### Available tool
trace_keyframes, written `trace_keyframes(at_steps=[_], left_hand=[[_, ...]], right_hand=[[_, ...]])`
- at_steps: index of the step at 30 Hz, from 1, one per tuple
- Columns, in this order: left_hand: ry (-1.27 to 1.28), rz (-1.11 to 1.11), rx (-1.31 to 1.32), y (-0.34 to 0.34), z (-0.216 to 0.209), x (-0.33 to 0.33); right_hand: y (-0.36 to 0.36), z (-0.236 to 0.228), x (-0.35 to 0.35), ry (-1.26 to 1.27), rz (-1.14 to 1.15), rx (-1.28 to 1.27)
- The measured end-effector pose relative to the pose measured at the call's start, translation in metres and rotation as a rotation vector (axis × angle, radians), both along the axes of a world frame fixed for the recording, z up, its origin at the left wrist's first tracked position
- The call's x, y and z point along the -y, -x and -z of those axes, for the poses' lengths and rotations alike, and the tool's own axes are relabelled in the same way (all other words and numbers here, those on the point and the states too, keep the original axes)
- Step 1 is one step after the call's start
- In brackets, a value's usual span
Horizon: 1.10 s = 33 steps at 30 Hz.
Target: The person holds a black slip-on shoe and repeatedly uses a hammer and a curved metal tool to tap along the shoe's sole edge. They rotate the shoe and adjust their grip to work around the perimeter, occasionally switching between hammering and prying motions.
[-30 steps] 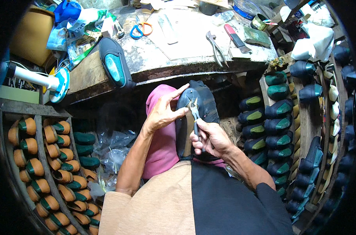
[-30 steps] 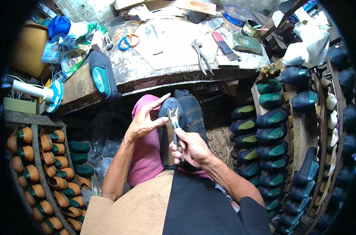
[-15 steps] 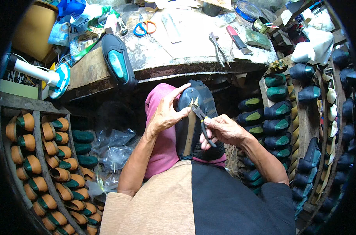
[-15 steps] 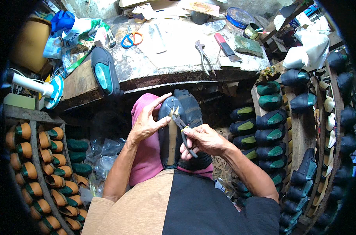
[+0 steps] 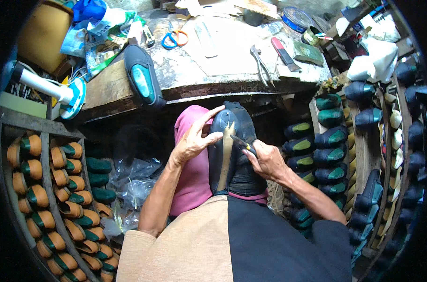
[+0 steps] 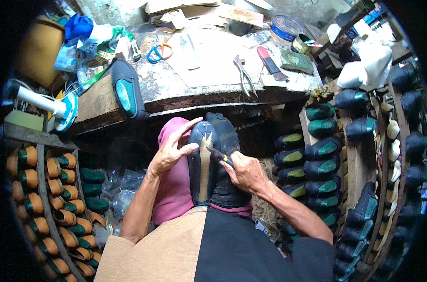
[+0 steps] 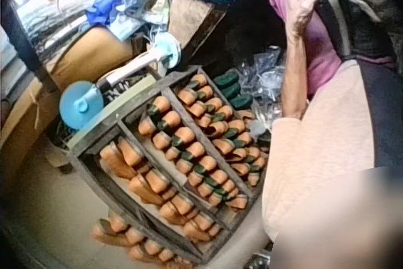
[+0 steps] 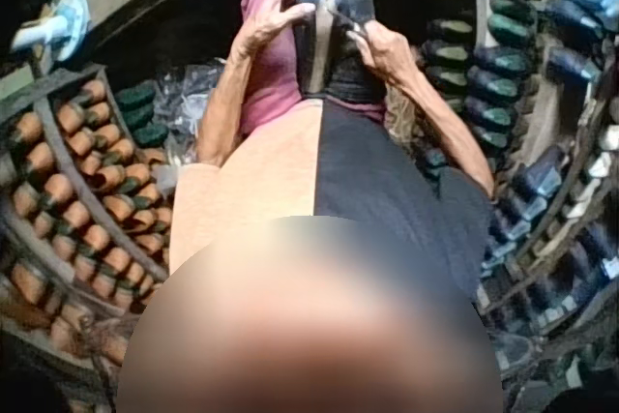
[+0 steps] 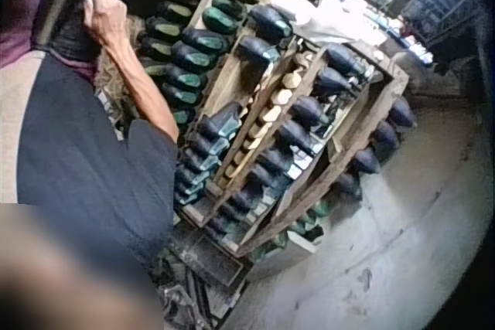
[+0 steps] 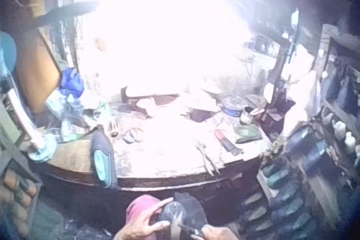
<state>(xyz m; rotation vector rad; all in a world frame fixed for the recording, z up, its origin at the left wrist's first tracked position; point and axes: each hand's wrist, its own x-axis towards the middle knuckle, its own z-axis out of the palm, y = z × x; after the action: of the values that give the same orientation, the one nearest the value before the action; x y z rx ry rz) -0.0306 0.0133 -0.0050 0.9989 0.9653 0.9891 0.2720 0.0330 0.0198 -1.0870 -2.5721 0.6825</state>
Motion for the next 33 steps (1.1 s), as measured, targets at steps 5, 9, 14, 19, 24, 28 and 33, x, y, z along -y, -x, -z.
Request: trace_keyframes(at_steps=[5, 9, 14, 19, 24, 28, 33], left_hand=[[-0.181, -0.294, -0.258, -0.012, -0.003, 0.017], [-0.174, -0.320, -0.273, -0.016, -0.019, 0.037], [-0.230, -0.365, -0.107, -0.023, -0.045, 0.068], [-0.415, -0.315, -0.147, -0.028, -0.052, 0.091], [-0.339, -0.209, -0.097, -0.029, -0.047, 0.102], [-0.323, -0.238, -0.092, -0.027, -0.044, 0.102], [-0.187, -0.355, -0.092, -0.027, -0.026, 0.048]], right_hand=[[-0.045, -0.016, 0.012, 1.556, 0.479, -0.410], [-0.071, -0.009, 0.030, 1.818, 0.481, -0.560], [-0.076, 0.020, 0.054, 1.786, 0.611, -0.708], [-0.064, 0.033, 0.052, 1.620, 0.538, -0.612], [-0.011, 0.036, 0.002, 1.183, 0.525, -1.017], [-0.004, -0.022, -0.007, 0.800, 0.366, -0.649], [0.001, -0.078, 0.026, 1.245, 0.074, -0.556]])
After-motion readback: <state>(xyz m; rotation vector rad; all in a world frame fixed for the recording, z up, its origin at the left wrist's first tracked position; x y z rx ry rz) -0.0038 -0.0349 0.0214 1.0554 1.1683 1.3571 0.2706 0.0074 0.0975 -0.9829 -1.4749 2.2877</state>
